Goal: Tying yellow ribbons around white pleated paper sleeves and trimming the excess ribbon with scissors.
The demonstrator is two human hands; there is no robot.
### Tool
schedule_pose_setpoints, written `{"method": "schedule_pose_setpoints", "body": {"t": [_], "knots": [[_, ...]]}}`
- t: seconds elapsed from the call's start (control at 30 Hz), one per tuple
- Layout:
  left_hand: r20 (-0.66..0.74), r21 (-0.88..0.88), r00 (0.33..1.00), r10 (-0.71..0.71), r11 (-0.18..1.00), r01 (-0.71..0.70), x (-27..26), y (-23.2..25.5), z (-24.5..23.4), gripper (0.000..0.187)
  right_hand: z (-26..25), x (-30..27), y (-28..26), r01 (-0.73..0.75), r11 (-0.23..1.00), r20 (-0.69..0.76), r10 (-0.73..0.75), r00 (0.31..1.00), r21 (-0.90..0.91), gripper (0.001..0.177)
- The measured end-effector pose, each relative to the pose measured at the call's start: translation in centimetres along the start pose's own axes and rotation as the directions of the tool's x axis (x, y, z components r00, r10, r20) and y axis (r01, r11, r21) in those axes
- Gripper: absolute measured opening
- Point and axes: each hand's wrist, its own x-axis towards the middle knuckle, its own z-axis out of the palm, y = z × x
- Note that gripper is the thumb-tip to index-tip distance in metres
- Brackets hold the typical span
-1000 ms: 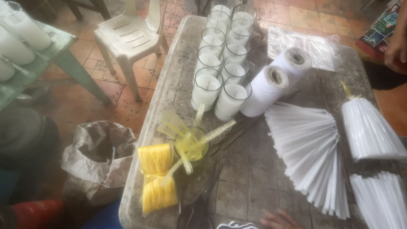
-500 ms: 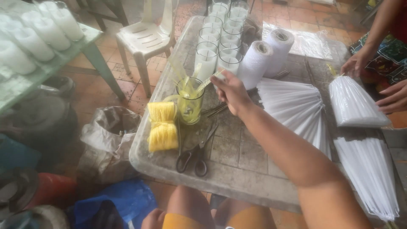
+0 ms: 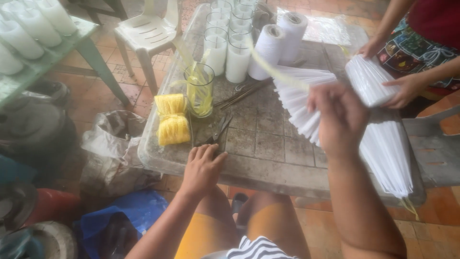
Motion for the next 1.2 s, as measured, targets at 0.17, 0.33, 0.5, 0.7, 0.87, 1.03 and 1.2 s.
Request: {"method": "schedule_pose_setpoints", "body": {"t": [0.17, 0.33, 0.5, 0.7, 0.87, 1.03, 1.2], "knots": [[0.022, 0.104, 0.995, -0.094, 0.99, 0.091, 2.9, 1.2, 1.8, 0.027, -1.6, -7.7, 0.3, -0.286, 0.92, 0.144, 0.332, 0.932, -0.268, 0.013], [-0.107, -0.507, 0.991, -0.079, 0.862, 0.014, 5.5, 8.5, -5.0, 0.059, 2.1, -10.1, -0.9, -0.208, 0.962, 0.473, 0.267, 0.839, -0.175, 0.009], [0.438, -0.628, 0.882, -0.175, 0.642, 0.44, 5.8, 8.9, -8.1, 0.054, 3.6, -10.5, -1.2, -0.13, 0.937, 0.415, 0.265, 0.87, -0.324, 0.01], [0.098, -0.392, 0.982, -0.159, 0.901, 0.185, 1.1, 6.6, -6.6, 0.022, 5.7, -11.9, 2.8, -0.393, 0.855, 0.428, 0.512, 0.745, -0.339, 0.009], [-0.13, -0.365, 0.956, -0.261, 0.909, 0.199, -1.8, 2.1, -5.2, 0.008, 10.5, -11.2, 5.3, -0.574, 0.769, 0.684, 0.58, 0.442, -0.281, 0.023], [0.054, -0.633, 0.642, -0.765, 0.471, 0.614, -2.6, -3.5, -5.5, 0.006, 16.7, -10.5, 11.8, -0.01, 0.957, 0.755, 0.234, 0.613, -0.288, 0.032], [0.183, -0.604, 0.497, -0.848, 0.302, 0.738, -2.5, -4.8, -7.8, 0.013, 17.3, -10.9, 15.7, 0.272, 0.809, 0.711, 0.236, 0.662, -0.522, 0.026]]}}
